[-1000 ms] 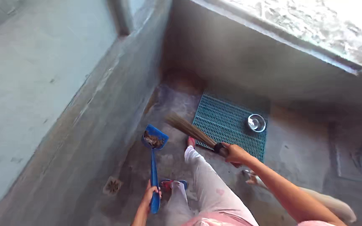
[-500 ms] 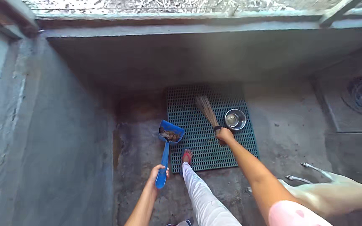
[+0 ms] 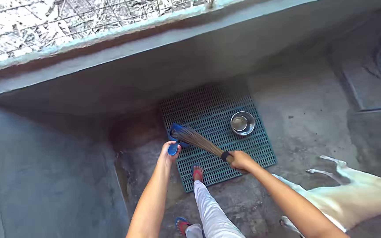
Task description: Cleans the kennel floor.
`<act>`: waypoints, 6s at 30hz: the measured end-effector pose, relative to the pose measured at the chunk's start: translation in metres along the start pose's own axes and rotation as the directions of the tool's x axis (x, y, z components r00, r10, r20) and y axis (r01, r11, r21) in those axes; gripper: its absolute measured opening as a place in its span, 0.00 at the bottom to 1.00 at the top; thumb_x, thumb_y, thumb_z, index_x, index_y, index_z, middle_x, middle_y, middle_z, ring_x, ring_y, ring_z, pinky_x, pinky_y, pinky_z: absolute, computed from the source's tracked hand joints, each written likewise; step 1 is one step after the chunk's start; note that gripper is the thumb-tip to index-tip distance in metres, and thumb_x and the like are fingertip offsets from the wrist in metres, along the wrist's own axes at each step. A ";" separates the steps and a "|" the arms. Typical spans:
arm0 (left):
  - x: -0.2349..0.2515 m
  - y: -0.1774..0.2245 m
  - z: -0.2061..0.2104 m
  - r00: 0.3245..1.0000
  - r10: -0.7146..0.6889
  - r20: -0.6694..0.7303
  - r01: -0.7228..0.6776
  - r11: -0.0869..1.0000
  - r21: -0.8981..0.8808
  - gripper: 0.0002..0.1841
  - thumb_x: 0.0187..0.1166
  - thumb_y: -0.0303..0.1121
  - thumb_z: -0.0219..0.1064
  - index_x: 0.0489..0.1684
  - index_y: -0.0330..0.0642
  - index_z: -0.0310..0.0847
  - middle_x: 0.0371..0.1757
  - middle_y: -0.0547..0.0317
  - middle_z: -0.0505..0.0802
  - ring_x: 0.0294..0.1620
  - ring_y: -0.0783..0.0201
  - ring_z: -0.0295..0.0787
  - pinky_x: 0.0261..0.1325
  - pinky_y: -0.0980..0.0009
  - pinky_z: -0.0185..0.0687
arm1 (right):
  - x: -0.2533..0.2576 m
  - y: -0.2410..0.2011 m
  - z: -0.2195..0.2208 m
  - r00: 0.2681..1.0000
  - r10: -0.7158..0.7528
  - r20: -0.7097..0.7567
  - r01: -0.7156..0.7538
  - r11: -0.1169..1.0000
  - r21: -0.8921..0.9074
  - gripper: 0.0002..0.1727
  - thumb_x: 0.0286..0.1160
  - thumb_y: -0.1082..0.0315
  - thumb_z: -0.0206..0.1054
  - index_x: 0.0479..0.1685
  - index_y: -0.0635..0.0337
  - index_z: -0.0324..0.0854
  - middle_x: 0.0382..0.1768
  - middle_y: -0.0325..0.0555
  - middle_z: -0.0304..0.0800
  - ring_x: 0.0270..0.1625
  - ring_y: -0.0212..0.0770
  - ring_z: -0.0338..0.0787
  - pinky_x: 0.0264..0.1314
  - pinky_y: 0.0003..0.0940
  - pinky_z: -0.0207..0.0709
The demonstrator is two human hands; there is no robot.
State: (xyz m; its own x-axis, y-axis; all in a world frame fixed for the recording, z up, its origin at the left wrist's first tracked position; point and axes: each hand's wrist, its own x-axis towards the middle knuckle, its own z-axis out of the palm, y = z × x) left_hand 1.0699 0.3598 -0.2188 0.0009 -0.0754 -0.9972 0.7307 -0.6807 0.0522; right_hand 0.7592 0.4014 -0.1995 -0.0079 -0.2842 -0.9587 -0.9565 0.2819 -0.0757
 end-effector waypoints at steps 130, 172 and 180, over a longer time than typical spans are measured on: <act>-0.104 -1.201 0.418 0.805 -0.575 0.144 -0.009 0.231 0.973 0.10 0.79 0.23 0.41 0.40 0.44 0.69 0.24 0.63 0.82 0.20 0.73 0.80 0.24 0.80 0.78 | -0.382 1.165 0.406 0.936 0.309 0.166 0.052 -0.591 0.805 0.17 0.89 0.65 0.54 0.67 0.67 0.75 0.42 0.48 0.89 0.41 0.37 0.89 0.47 0.37 0.85; -0.237 -1.058 1.241 0.377 -0.114 0.919 -0.651 -0.739 0.175 0.26 0.96 0.48 0.44 0.73 0.39 0.78 0.64 0.36 0.89 0.69 0.37 0.85 0.71 0.36 0.74 | -0.125 1.212 -0.239 0.966 0.236 -0.105 0.258 -0.852 0.456 0.28 0.90 0.45 0.36 0.44 0.59 0.73 0.22 0.47 0.84 0.19 0.41 0.84 0.16 0.39 0.79; -0.233 -1.023 1.255 0.302 -0.032 0.953 -0.518 -0.845 0.136 0.26 0.94 0.50 0.46 0.66 0.41 0.83 0.60 0.38 0.92 0.68 0.38 0.86 0.75 0.34 0.69 | -0.130 1.201 -0.255 0.962 0.259 -0.090 0.269 -0.827 0.494 0.26 0.87 0.45 0.42 0.43 0.58 0.75 0.21 0.49 0.84 0.17 0.43 0.84 0.16 0.40 0.79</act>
State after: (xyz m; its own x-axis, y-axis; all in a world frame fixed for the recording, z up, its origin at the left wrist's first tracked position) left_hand -0.5346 0.1586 0.0283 -0.6733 -0.6956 -0.2507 -0.7106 0.5151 0.4794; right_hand -0.4631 0.5432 -0.0962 -0.2814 -0.2826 -0.9171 0.9330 0.1431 -0.3303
